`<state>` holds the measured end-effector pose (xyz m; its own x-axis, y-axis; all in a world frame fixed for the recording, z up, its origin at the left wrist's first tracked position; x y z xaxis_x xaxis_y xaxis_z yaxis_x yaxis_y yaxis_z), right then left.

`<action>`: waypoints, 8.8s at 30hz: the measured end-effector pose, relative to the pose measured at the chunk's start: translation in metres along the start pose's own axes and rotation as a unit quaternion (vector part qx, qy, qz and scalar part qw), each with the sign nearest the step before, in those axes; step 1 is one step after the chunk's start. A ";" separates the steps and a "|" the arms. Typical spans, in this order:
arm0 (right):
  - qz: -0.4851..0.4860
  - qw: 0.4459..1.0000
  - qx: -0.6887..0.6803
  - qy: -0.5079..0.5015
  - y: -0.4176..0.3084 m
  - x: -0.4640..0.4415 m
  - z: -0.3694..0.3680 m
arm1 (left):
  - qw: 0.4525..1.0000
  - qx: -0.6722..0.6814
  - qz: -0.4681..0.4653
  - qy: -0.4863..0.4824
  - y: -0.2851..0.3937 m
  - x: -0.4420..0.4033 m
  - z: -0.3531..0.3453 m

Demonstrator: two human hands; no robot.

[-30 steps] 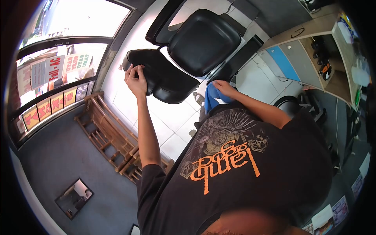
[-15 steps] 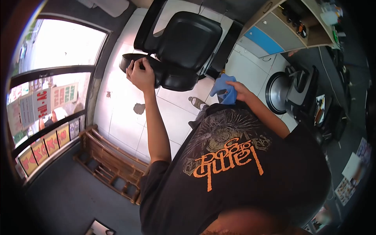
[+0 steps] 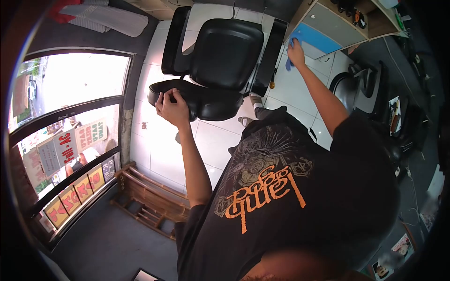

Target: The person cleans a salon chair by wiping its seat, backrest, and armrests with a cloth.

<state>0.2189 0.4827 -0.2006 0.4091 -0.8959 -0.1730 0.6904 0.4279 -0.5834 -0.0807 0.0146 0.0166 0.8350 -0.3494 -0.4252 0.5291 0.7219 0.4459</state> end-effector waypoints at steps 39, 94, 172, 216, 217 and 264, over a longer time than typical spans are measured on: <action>0.385 0.765 0.283 -0.432 -0.133 0.166 -0.167 | 0.998 0.019 0.047 -0.027 0.005 -0.002 -0.003; -0.375 0.880 -0.115 -0.267 0.077 0.185 -0.154 | 0.998 0.029 0.041 -0.049 0.006 -0.001 -0.007; 0.202 0.938 -0.152 -0.237 -0.447 0.261 0.026 | 0.714 0.279 0.602 -0.222 -0.460 0.461 -0.085; 0.087 0.947 0.127 -0.283 -0.465 0.183 -0.093 | 0.738 0.194 0.606 -0.223 -0.544 0.510 -0.059; 0.085 0.945 0.084 -0.305 -0.467 0.174 -0.114 | 0.755 0.196 0.585 -0.222 -0.541 0.504 -0.074; -0.171 0.860 -0.020 -0.481 -0.353 0.211 -0.034 | 0.797 0.434 -0.347 -0.235 -0.029 -0.049 0.013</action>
<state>0.0414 0.1391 -0.0580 0.5037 -0.4474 0.7390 0.8551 0.1367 -0.5001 -0.1353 0.0030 0.0344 0.1517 -0.8171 -0.5562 0.6237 -0.3574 0.6952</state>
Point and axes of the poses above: each hand's wrist, its own x-axis away from the middle knuckle, its own z-axis out of the back of the hand, y = z × x, the point moved 8 cm from there along -x, towards the middle knuckle, and after that the axes turned 3 degrees about x, right-handed, at the moved point
